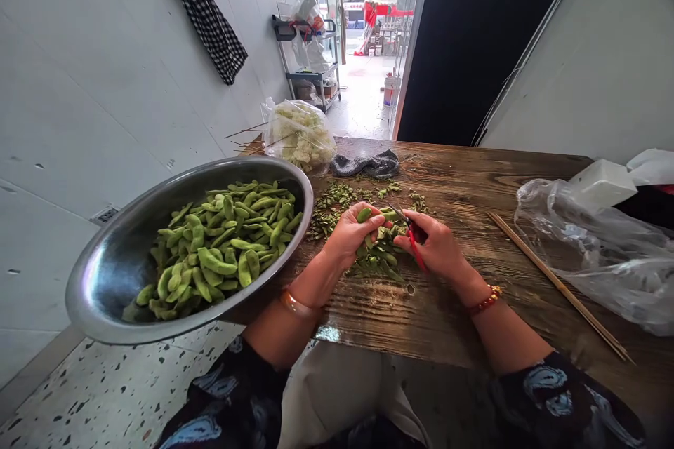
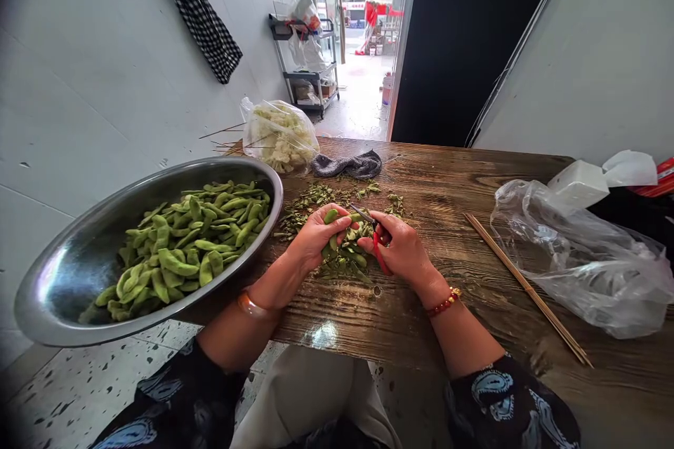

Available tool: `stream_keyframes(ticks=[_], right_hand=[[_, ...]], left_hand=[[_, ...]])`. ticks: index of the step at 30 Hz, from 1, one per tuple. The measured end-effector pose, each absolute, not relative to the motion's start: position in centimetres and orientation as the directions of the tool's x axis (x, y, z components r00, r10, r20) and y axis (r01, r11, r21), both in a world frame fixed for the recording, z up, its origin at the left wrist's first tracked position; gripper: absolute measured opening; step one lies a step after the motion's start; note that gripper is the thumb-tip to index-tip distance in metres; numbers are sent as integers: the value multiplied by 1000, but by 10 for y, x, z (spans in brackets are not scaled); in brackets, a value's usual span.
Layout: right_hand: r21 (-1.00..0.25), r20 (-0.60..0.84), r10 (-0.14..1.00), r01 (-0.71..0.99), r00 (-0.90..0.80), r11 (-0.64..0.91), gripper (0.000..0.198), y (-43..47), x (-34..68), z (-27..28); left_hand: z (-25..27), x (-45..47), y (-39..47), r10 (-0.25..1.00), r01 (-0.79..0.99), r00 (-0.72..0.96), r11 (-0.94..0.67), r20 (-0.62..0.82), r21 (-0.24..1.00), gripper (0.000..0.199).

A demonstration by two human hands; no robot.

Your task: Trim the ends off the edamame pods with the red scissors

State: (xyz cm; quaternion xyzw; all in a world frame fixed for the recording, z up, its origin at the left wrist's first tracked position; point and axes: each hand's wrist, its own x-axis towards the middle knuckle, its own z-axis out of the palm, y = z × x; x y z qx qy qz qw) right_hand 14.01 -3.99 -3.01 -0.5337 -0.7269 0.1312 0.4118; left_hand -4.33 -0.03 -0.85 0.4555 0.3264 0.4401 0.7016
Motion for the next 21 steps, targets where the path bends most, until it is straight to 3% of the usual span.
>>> stream_keyframes(ticks=[12, 21], right_hand=[[-576, 492, 859, 686, -144, 445, 54, -40, 140, -30], [-645, 458, 885, 654, -83, 395, 51, -41, 140, -30]], left_hand=[[-8, -43, -1, 923, -345, 376, 216, -76, 914, 40], [-8, -43, -2, 910, -327, 413, 185, -36, 927, 34]])
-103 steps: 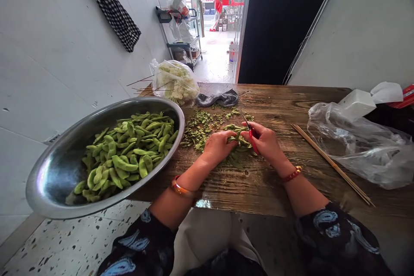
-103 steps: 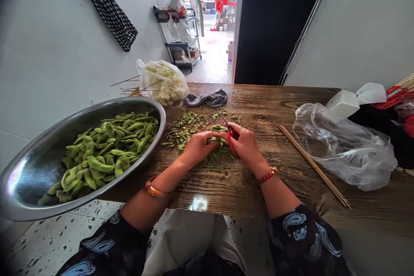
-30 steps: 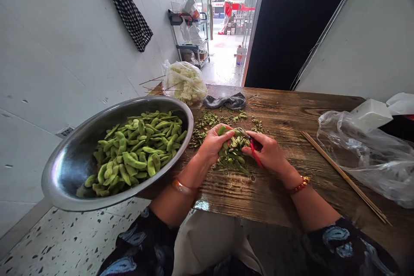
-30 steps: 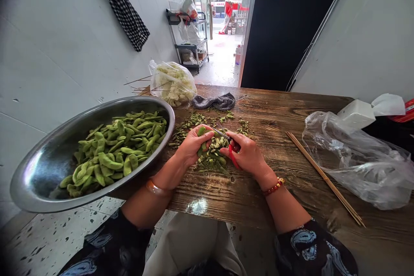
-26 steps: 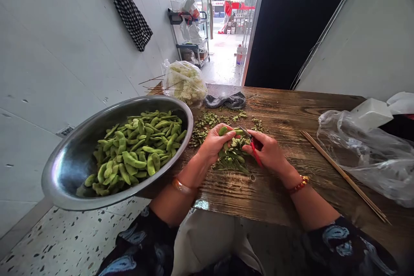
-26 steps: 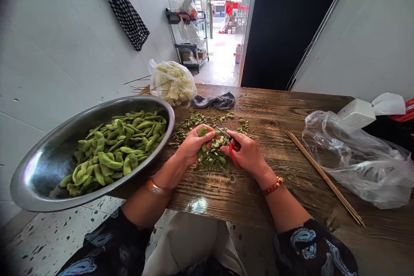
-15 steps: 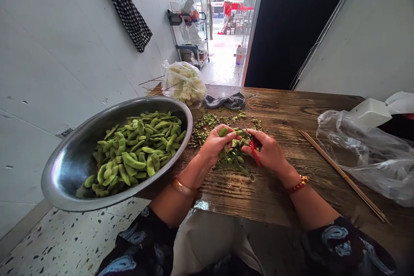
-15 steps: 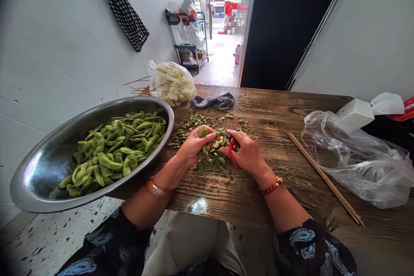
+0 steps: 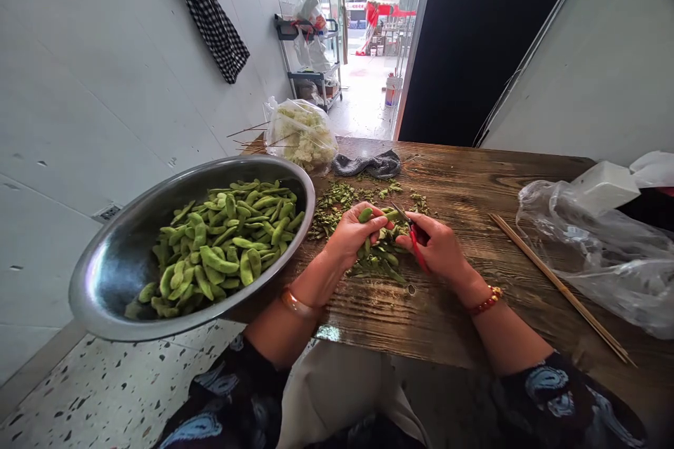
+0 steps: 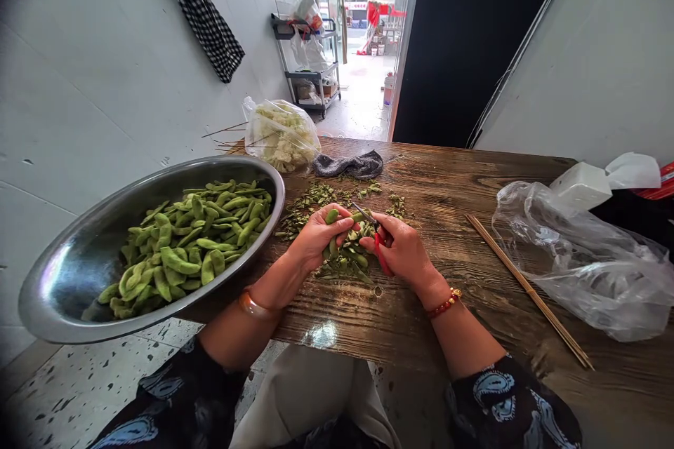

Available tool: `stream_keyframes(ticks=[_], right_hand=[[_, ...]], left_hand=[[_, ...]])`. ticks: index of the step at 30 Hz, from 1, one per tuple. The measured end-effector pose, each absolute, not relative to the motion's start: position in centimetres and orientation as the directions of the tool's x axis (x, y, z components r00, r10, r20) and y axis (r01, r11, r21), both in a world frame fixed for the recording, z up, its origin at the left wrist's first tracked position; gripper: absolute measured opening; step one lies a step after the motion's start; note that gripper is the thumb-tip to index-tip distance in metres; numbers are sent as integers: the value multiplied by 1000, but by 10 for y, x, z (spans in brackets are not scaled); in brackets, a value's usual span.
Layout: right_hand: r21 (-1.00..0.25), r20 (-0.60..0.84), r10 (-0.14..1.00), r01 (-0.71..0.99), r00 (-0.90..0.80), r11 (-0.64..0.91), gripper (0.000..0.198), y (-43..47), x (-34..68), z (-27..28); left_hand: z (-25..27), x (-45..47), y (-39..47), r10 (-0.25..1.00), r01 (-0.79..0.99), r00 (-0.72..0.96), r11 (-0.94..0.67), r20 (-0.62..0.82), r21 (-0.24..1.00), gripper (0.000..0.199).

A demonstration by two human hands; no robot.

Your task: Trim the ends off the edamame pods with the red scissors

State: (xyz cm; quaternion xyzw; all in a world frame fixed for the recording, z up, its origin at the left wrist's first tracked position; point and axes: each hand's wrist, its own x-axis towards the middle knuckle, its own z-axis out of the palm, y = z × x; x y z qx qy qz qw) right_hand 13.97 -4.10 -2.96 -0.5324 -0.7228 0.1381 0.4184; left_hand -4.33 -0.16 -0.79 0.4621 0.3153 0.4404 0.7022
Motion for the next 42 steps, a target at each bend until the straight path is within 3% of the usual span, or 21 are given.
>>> stream_keyframes(ticks=[17, 28, 33, 37, 39, 42], right_hand=[[-563, 415, 887, 709, -201, 424, 45, -38, 144, -30], [-704, 444, 889, 656, 109, 271, 56, -29, 161, -27], [-706, 439, 886, 667, 150, 237, 58, -31, 165, -28], [-709, 440, 888, 657, 130, 255, 59, -32, 167, -31], [-708, 453, 883, 651, 124, 273, 60, -32, 168, -33], [-694, 481, 868, 659, 126, 290, 60, -31, 168, -34]], left_hand=[[-9, -46, 4, 942, -331, 329, 180, -65, 926, 35], [-8, -45, 0, 954, -257, 300, 76, 5, 963, 33], [24, -41, -29, 925, 28, 330, -207, 187, 978, 16], [66, -49, -45, 838, 426, 359, -539, 411, 727, 9], [85, -66, -45, 822, 570, 332, -566, 462, 595, 10], [106, -111, -33, 835, 800, 175, -430, 522, 419, 17]])
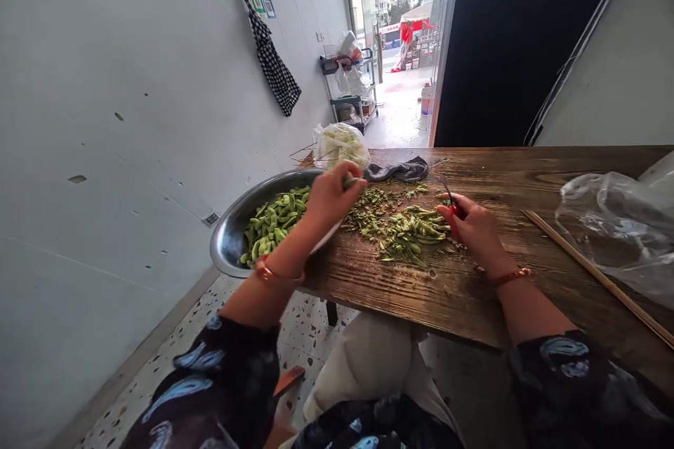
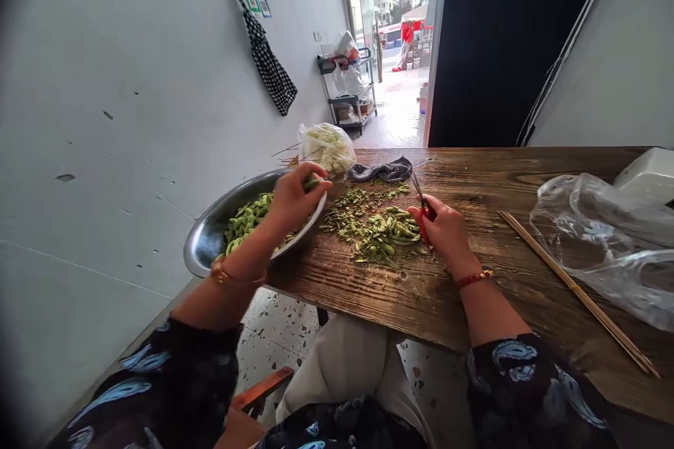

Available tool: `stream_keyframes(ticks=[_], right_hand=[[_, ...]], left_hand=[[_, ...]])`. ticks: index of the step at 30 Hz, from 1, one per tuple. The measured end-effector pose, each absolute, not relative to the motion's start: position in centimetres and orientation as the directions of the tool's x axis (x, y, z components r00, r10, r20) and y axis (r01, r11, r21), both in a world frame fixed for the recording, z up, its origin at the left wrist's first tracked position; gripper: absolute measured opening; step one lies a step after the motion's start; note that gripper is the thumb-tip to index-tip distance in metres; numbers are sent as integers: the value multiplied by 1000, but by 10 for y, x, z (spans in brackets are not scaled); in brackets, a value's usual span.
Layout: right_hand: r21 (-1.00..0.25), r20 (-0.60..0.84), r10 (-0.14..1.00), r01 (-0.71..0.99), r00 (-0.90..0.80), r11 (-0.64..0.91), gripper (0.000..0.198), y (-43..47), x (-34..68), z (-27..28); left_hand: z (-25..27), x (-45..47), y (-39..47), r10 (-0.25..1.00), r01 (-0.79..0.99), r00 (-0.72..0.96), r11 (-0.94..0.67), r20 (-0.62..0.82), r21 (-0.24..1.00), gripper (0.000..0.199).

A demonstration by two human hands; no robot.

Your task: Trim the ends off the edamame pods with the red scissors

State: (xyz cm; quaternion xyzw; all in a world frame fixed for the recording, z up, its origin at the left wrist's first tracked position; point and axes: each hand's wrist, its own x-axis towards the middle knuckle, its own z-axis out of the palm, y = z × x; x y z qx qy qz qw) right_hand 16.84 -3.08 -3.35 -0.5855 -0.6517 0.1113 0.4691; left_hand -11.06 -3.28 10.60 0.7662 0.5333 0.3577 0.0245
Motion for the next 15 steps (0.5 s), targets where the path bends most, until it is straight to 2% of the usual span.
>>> stream_keyframes(ticks=[2, 5, 6, 9, 12, 15], right_hand=[[-688, 497, 857, 665, 139, 292, 59, -29, 169, -33], [-712, 502, 846, 640, 177, 289, 58, -26, 169, -31], [-727, 498, 846, 624, 191, 287, 58, -25, 170, -30], [-770, 481, 844, 576, 238, 276, 56, -24, 171, -28], [-806, 465, 839, 528, 283, 269, 56, -23, 172, -26], [-839, 449, 838, 470, 310, 275, 56, -22, 174, -25]], left_hand=[[113, -147, -21, 845, 909, 115, -302, 522, 288, 28], [117, -188, -8, 883, 976, 172, -213, 437, 47, 60], [117, -194, -6, 884, 976, 193, -218, 426, 11, 62], [112, -181, -8, 860, 935, 305, -352, 409, 42, 52], [98, -135, -14, 830, 867, 402, -481, 387, 131, 38], [77, -84, -17, 787, 791, 525, -592, 325, 154, 29]])
